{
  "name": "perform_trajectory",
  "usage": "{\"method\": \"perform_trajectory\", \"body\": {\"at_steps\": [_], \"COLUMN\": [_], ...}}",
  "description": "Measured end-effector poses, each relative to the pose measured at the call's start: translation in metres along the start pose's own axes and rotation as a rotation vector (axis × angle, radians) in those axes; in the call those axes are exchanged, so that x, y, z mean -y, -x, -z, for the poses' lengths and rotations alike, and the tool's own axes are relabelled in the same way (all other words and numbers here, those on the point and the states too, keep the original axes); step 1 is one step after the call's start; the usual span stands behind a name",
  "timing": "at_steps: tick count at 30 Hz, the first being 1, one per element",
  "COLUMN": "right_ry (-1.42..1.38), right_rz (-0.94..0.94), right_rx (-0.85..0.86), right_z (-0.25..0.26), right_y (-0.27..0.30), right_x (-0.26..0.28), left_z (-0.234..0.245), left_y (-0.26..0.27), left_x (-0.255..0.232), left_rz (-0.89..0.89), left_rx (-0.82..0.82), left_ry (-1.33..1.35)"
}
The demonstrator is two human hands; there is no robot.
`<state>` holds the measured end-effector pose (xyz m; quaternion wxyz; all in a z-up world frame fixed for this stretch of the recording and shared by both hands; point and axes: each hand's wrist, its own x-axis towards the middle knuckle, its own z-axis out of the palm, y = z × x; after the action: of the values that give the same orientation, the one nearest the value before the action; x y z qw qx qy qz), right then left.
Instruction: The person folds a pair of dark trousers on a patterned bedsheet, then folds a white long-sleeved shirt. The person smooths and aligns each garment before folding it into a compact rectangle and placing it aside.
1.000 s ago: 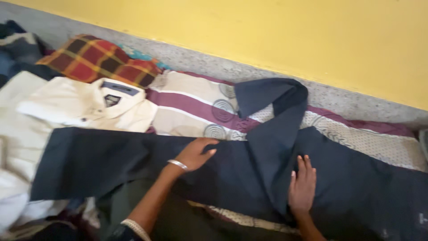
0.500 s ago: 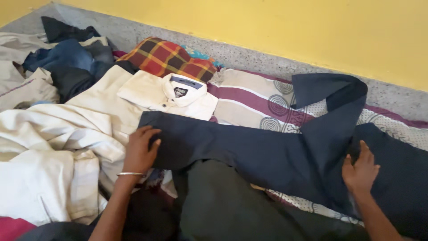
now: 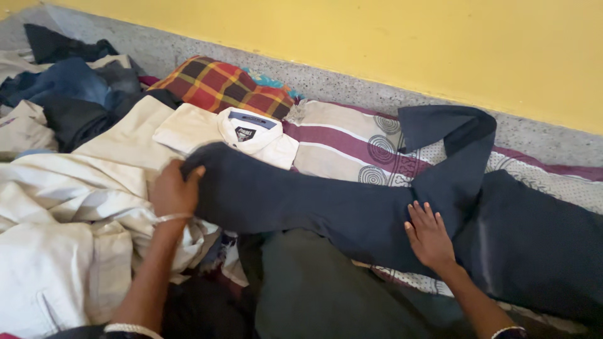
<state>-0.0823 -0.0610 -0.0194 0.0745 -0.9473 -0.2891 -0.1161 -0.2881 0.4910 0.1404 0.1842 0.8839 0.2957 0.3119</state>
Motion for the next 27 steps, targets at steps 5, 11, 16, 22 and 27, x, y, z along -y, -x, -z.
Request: {"method": "perform_trajectory", "body": {"at_steps": [5, 11, 16, 22, 27], "right_ry": [0.100, 0.088, 0.199, 0.222, 0.050], "right_rz": [-0.055, -0.063, -0.080, -0.103, -0.082], "right_rx": [-0.051, -0.118, -0.077, -0.043, -0.025], "right_z": [-0.002, 0.007, 0.005, -0.005, -0.026], "right_y": [0.005, 0.008, 0.003, -0.011, -0.041], "right_x": [-0.001, 0.008, 0.019, 0.054, 0.122], "left_z": [0.055, 0.054, 0.014, -0.008, -0.016], "left_y": [-0.072, -0.095, -0.058, -0.043, -0.030], "left_x": [-0.032, -0.048, -0.001, 0.019, 0.007], "left_rz": [-0.287, -0.473, -0.341, -0.309, -0.545], "left_rx": [-0.127, -0.120, 0.024, 0.028, -0.056], "left_ry": [0.077, -0.030, -0.293, -0.400, -0.336]}}
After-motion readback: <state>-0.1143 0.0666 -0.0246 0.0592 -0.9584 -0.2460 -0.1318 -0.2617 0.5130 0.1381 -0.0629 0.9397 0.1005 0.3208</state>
